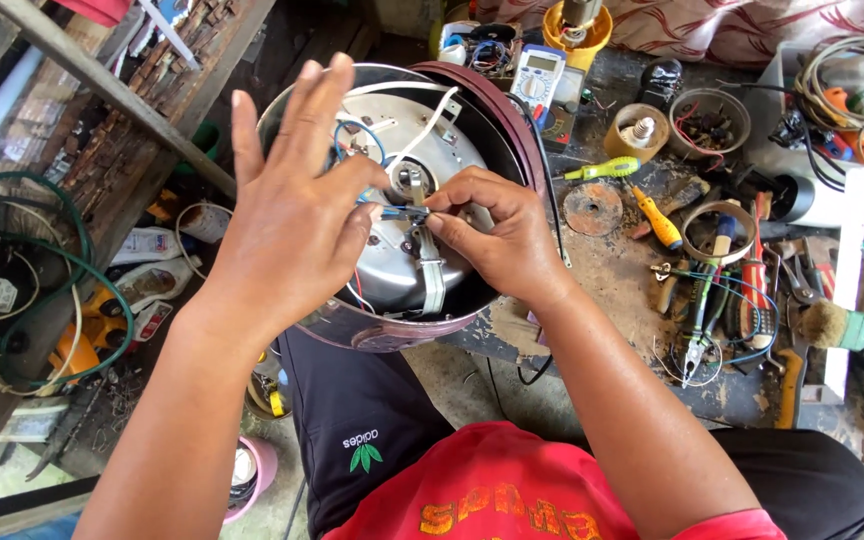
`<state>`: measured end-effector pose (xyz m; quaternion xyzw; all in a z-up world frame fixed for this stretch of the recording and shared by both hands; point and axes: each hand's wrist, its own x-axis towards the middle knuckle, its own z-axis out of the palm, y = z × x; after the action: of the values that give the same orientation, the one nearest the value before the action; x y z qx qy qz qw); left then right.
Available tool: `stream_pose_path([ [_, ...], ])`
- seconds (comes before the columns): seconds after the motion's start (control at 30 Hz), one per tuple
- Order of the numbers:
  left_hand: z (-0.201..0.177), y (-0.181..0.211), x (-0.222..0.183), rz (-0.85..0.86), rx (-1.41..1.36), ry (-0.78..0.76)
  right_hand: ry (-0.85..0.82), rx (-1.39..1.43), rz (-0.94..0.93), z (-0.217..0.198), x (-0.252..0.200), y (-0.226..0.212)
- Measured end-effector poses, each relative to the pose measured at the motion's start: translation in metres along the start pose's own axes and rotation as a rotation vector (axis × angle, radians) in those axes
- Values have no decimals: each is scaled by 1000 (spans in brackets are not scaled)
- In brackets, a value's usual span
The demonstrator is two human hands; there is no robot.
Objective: Repairing the internal components and wiring of an electric rice cooker on a workbench
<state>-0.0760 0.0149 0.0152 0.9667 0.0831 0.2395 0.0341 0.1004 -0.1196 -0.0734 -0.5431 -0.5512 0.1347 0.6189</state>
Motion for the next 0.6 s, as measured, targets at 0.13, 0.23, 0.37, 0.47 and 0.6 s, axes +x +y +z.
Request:
stream_pose_path([
  [0.13,7,-4,-13,-58,-95,111,-11,-24,29,1,0,-4],
  [0.23,16,-8,-19,-101,-184,190,-65,-55,8,-1,3,-7],
  [0.37,21,-7,-20,-125,-252,283,-109,-94,35,-2,5,-10],
  [0.47,25,-8,-20,-148,-299,352,-126,-100,50,-3,7,-11],
  [0.6,25,-5,-16,-131,-336,430,-104,-75,108,-5,5,-11],
])
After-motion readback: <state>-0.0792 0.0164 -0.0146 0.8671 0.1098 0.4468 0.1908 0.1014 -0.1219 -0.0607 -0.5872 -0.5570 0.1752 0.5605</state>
